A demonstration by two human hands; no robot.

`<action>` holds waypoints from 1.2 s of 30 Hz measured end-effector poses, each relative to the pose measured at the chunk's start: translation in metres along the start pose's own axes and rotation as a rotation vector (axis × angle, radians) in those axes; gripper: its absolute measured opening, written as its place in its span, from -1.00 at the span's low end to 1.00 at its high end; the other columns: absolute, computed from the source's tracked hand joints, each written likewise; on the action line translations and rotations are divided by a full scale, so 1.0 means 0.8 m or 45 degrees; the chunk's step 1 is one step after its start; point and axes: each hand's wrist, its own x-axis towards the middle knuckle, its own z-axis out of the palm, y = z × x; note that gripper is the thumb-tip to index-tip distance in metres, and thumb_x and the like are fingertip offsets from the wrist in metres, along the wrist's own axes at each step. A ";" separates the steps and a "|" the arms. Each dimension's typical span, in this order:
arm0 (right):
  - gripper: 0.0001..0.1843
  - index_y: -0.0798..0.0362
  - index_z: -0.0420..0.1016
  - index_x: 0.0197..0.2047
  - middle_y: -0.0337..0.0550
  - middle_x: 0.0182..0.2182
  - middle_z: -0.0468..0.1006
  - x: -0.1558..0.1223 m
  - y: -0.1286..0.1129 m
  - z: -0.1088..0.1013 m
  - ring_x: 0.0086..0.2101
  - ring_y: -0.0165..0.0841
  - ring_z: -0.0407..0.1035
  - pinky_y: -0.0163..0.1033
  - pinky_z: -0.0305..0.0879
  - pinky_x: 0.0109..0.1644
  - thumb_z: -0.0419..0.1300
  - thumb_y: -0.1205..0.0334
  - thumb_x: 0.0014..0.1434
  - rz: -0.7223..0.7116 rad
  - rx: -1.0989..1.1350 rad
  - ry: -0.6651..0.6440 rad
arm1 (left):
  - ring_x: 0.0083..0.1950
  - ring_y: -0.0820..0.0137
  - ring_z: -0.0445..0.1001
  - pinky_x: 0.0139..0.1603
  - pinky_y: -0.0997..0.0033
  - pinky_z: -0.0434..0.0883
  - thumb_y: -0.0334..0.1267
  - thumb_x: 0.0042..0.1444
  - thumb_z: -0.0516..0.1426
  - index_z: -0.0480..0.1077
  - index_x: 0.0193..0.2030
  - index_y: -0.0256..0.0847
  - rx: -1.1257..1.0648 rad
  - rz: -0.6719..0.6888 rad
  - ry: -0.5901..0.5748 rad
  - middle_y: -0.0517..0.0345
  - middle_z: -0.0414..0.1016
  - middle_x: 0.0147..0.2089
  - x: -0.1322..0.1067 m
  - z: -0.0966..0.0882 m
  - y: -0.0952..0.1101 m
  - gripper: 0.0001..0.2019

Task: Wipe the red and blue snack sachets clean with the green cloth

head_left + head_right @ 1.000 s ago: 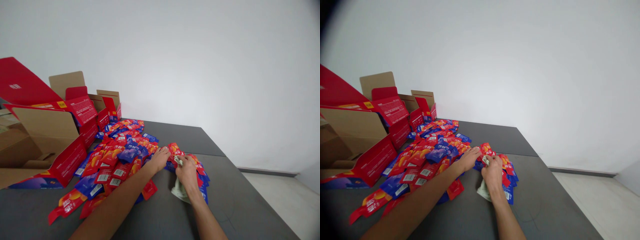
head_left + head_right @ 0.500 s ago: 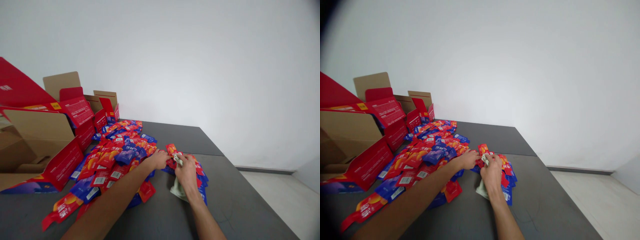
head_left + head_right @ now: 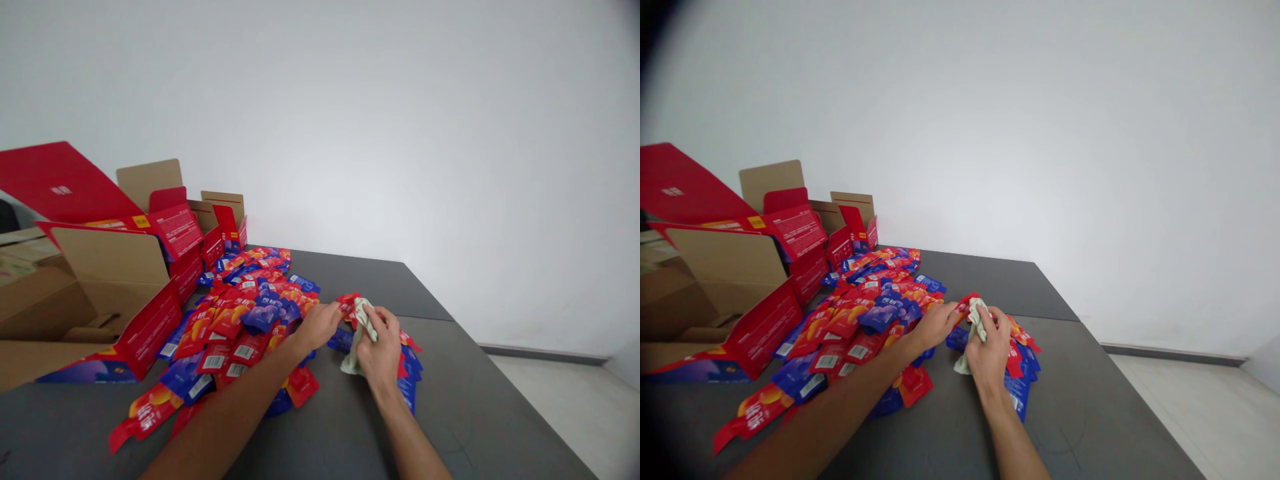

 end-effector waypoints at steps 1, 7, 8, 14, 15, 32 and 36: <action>-0.55 -0.01 0.54 0.07 0.00 0.03 0.37 -0.001 -0.004 -0.001 -0.01 -0.18 0.31 -0.01 0.31 0.10 0.07 0.42 0.14 -0.005 0.019 -0.005 | -0.34 0.33 0.35 -0.15 0.38 0.22 -0.21 0.20 0.12 0.43 -0.41 -0.13 -0.084 -0.035 0.072 0.16 0.41 -0.45 -0.004 -0.001 0.006 -0.83; -0.59 -0.04 0.53 0.07 0.00 0.02 0.39 -0.008 -0.012 0.006 -0.02 -0.19 0.33 -0.03 0.36 0.04 0.09 0.39 0.19 -0.073 0.129 -0.093 | -0.45 0.45 0.23 -0.40 0.45 0.13 -0.10 0.16 0.14 0.38 -0.47 -0.22 -0.546 -0.374 0.193 0.26 0.33 -0.51 -0.044 -0.013 0.020 -0.73; -0.57 -0.05 0.53 0.08 -0.01 0.02 0.39 -0.010 -0.012 0.007 -0.02 -0.19 0.33 -0.02 0.36 0.05 0.09 0.40 0.19 -0.087 0.144 -0.106 | -0.44 0.45 0.27 -0.38 0.45 0.18 -0.08 0.15 0.16 0.42 -0.41 -0.24 -0.665 -0.446 0.164 0.25 0.38 -0.47 -0.053 -0.015 0.019 -0.74; -0.43 -0.09 0.47 0.16 -0.02 0.12 0.37 -0.016 -0.015 0.011 0.08 -0.14 0.28 0.07 0.29 0.13 0.04 0.50 0.14 -0.193 0.131 -0.257 | -0.08 0.23 0.54 -0.01 0.25 0.39 -0.19 0.05 0.30 0.47 0.07 -0.24 -1.373 -0.658 0.031 -0.03 0.59 -0.10 -0.090 -0.019 0.019 -0.57; -0.40 -0.10 0.45 0.18 -0.03 0.14 0.38 -0.017 -0.015 0.012 0.09 -0.13 0.27 0.10 0.27 0.14 0.04 0.52 0.12 -0.229 0.123 -0.295 | -0.05 0.20 0.54 0.03 0.23 0.39 -0.23 0.03 0.31 0.47 0.07 -0.25 -1.426 -0.686 0.012 -0.05 0.59 -0.07 -0.092 -0.020 0.020 -0.57; -0.26 -0.09 0.52 0.07 -0.17 0.05 0.50 -0.035 -0.065 0.014 -0.05 -0.20 0.31 -0.06 0.33 0.01 0.03 0.67 -0.12 -0.522 0.335 -0.918 | -0.38 0.36 0.51 -0.38 0.44 0.41 -0.08 0.24 0.11 0.46 -0.11 -0.29 -1.728 -0.763 0.015 0.07 0.54 -0.36 -0.082 -0.054 0.029 -0.70; -0.30 -0.06 0.45 0.17 -0.05 0.12 0.42 -0.034 -0.039 0.023 0.04 -0.16 0.28 0.04 0.27 0.11 0.01 0.63 0.03 -0.377 0.227 -0.580 | -0.18 0.27 0.56 -0.13 0.33 0.46 -0.06 0.24 0.11 0.47 -0.06 -0.26 -1.695 -0.760 0.038 0.00 0.58 -0.23 -0.087 -0.042 0.034 -0.68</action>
